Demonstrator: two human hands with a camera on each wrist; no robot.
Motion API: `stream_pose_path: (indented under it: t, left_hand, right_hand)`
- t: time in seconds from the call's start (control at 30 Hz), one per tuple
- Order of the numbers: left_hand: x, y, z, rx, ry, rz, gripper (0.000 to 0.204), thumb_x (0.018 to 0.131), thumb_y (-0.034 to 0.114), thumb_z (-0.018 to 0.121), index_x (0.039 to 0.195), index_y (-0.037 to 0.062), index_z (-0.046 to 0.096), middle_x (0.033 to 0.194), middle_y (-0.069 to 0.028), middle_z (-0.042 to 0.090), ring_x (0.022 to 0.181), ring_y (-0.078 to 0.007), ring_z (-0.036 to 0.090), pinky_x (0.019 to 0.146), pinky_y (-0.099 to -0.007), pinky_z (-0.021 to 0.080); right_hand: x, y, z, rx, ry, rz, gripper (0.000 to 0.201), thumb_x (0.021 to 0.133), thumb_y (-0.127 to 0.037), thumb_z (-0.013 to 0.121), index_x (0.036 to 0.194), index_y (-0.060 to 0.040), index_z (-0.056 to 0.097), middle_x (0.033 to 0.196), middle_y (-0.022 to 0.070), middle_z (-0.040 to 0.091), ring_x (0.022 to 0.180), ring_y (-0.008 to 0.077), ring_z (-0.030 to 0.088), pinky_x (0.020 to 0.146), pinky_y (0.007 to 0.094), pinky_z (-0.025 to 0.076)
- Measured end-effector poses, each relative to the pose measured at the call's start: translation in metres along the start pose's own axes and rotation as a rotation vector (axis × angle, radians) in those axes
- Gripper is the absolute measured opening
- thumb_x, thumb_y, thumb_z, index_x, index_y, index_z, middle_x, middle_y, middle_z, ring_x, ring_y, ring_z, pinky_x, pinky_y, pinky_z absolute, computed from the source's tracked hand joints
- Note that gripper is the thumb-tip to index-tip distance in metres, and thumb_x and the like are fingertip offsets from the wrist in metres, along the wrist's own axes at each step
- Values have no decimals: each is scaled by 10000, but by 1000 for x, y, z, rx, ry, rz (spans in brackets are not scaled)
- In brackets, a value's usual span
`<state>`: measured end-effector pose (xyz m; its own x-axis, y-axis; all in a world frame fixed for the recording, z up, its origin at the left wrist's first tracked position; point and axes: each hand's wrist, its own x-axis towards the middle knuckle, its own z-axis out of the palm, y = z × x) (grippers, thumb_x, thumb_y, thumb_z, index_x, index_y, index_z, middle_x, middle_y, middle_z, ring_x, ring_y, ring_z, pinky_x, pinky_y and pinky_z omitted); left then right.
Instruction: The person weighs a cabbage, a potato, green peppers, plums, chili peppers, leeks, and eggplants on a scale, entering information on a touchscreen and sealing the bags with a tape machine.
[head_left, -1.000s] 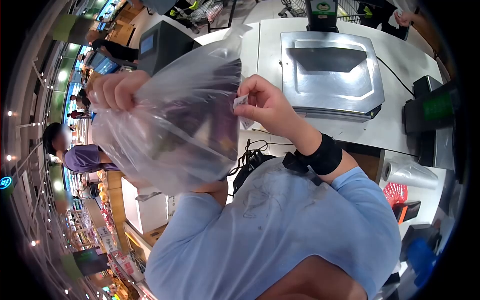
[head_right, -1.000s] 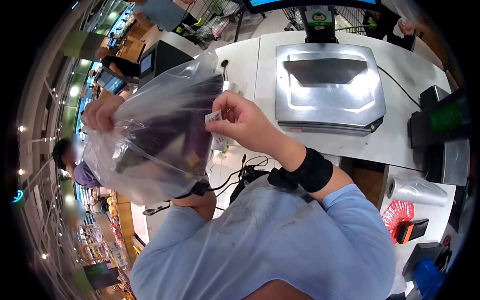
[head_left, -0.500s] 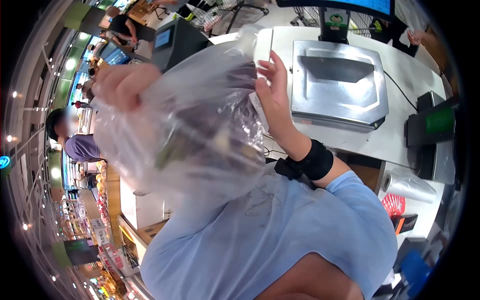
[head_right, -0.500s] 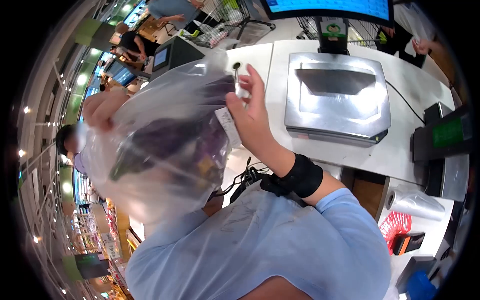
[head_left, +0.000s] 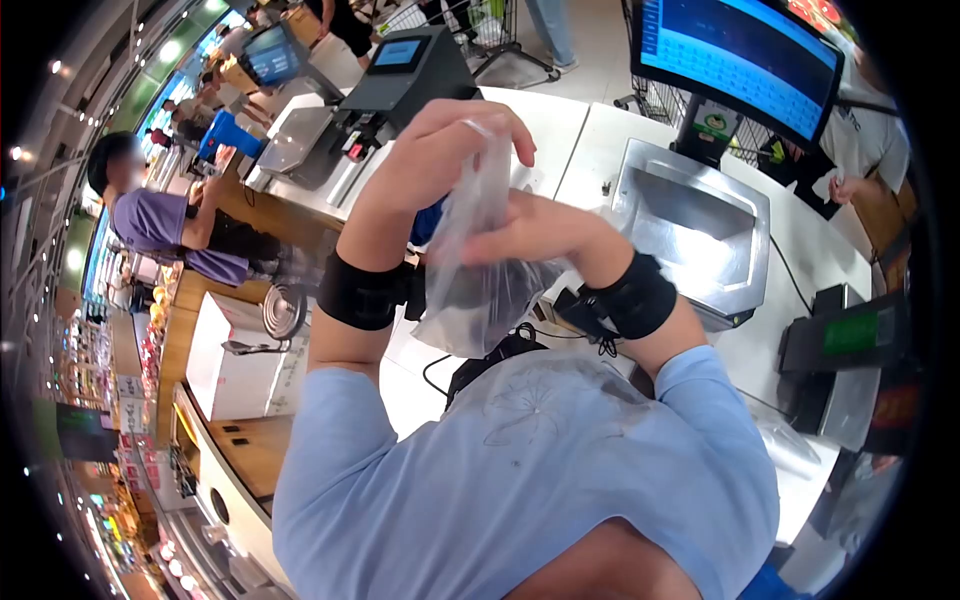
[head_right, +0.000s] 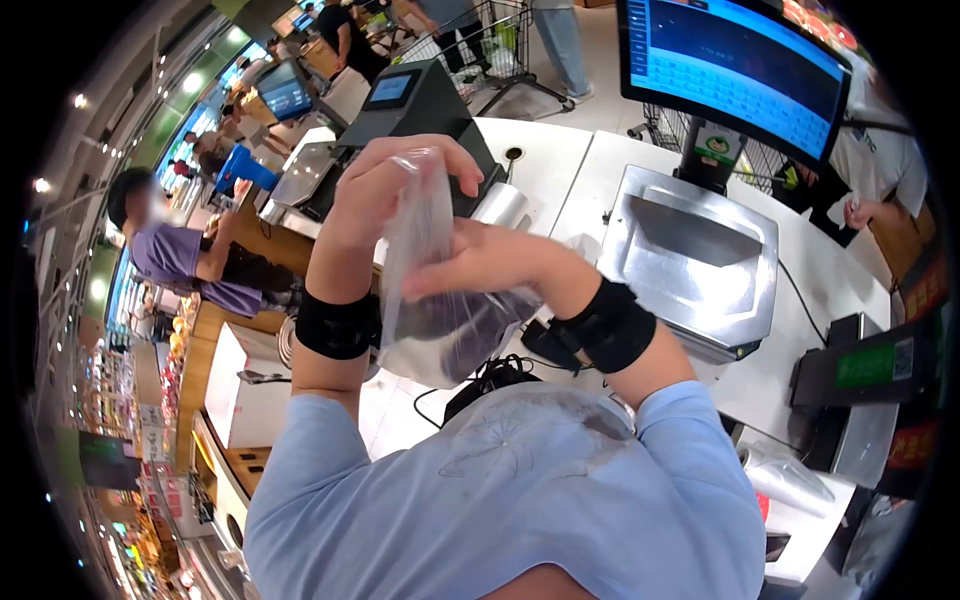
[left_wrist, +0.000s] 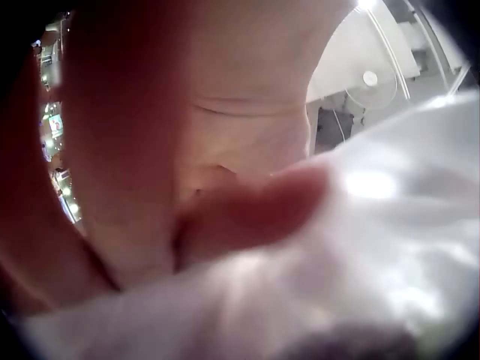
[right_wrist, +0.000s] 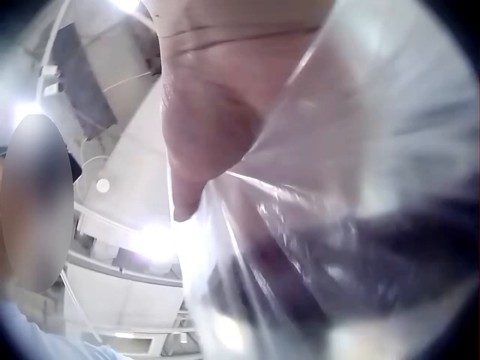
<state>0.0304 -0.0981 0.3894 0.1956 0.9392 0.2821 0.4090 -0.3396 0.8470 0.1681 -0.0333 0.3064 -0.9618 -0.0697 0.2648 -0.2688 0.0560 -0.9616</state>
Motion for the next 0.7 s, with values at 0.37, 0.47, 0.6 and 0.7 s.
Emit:
stream_pose_path:
  t: [0.37,0.47,0.6,0.7]
  left_hand:
    - [-156,-39,6,167,303,-536,257,884,207,634,989,-27,654,921,-68,671,835,-117,578,718,-256,458]
    - [-167,-48,20,176,643,-332,201,909,162,589,901,-21,670,874,-81,667,797,-135,585,697,-263,452]
    - [-147,-62,18,253,839,22,231,935,84,495,750,-35,564,1081,-153,626,943,-196,579,838,-287,437]
    - [-127,-73,19,400,758,92,183,901,74,519,756,-30,562,1158,-185,585,982,-250,570,873,-318,427]
  right_hand:
    - [36,40,31,939,719,86,325,1008,-319,423,846,-71,555,917,123,676,866,178,634,819,319,500]
    - [40,46,36,849,730,22,324,1008,-317,422,855,-69,563,908,123,676,851,182,637,801,313,498]
    - [42,54,35,260,675,36,301,1005,-290,433,1010,-38,596,879,49,658,832,126,603,787,281,471]
    - [47,70,41,1,485,84,318,1002,-278,442,1137,-26,582,912,12,639,848,96,573,799,265,453]
